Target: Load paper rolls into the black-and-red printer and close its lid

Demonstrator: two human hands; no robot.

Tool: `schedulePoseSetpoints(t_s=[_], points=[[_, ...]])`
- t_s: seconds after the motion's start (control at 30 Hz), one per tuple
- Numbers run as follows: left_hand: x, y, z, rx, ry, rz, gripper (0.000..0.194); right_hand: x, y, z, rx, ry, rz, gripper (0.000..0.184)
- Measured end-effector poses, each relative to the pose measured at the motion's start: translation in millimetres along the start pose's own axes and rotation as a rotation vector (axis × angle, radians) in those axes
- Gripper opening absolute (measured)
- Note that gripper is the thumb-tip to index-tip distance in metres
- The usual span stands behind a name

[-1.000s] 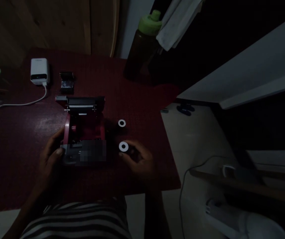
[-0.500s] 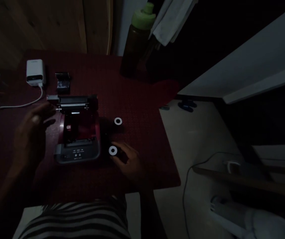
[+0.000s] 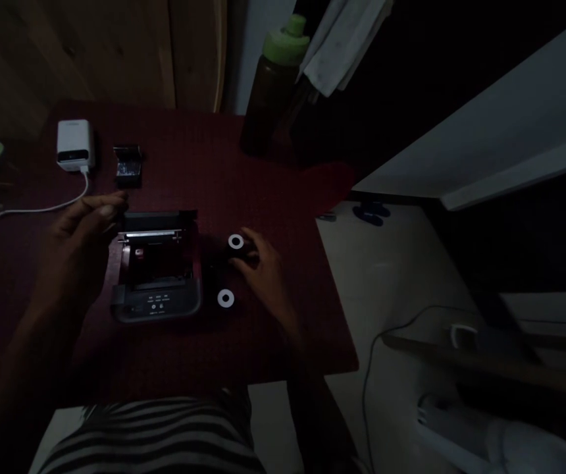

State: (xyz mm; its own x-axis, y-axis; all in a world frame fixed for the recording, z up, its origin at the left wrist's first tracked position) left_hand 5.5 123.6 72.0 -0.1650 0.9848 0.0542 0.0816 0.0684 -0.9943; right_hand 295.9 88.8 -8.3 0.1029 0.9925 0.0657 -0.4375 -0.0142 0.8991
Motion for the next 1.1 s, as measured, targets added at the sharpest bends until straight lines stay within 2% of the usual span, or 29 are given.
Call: schedulePoseSetpoints(t_s=[0.1,0.17,0.23,0.3,0.4,0.47,0.53,0.63,0.73,0.8,0.9,1.03,1.1], points=[[-3,1,1.0,0.022,-0.009,0.003,0.021,10,-1,-13,-0.029,0.006,0.028,0.030],[-3,4,1.5,0.044,0.019,0.000,0.025,5,14,-6,-0.038,-0.009,0.031,0.026],[0,7,2.5,0.053,0.064,-0.008,0.033,-8,42,13,-0.073,-0.020,0.065,0.028],[3,10,4.6,0.051,0.095,-0.029,0.040,-25,78,35,-0.196,0.024,0.205,0.038],[7,14,8.2,0.034,0.117,-0.075,0.043,-42,126,51,-0.178,0.243,0.399,0.043],[7,15,10.3,0.026,0.127,-0.093,0.042,-41,143,42,-0.201,0.395,0.473,0.046],[6,15,12.6,0.034,0.116,-0.103,0.042,-31,148,21,-0.302,0.486,0.530,0.047],[2,15,18.1,0.057,0.085,-0.103,0.041,-12,147,-18,-0.484,0.533,0.572,0.034],[-5,18,25.8,0.079,0.045,-0.065,0.039,-2,145,-46,-0.698,0.573,0.534,0.029],[-14,20,30.7,0.099,0.005,-0.017,0.039,0,147,-55,-0.788,0.563,0.517,0.029],[-33,24,35.5,0.100,-0.038,0.093,0.041,1,152,-62,-0.807,0.557,0.516,0.028],[-56,28,38.4,0.067,-0.014,0.262,0.046,7,155,-69,-0.847,0.585,0.421,0.034],[-64,30,39.1,0.067,-0.010,0.278,0.046,10,152,-72,-0.880,0.607,0.367,0.041]])
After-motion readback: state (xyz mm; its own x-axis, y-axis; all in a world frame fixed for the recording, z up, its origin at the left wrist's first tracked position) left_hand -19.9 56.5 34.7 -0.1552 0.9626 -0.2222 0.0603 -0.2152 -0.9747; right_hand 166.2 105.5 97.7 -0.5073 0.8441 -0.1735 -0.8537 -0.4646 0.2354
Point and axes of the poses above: each hand's wrist, its own x-axis towards the middle knuckle, its own z-axis out of the back of the hand, y = z × x, the point moved 1 cm from there along x, towards the middle knuckle, and after that the axes turned 3 degrees about y, right-handed, at the moved point
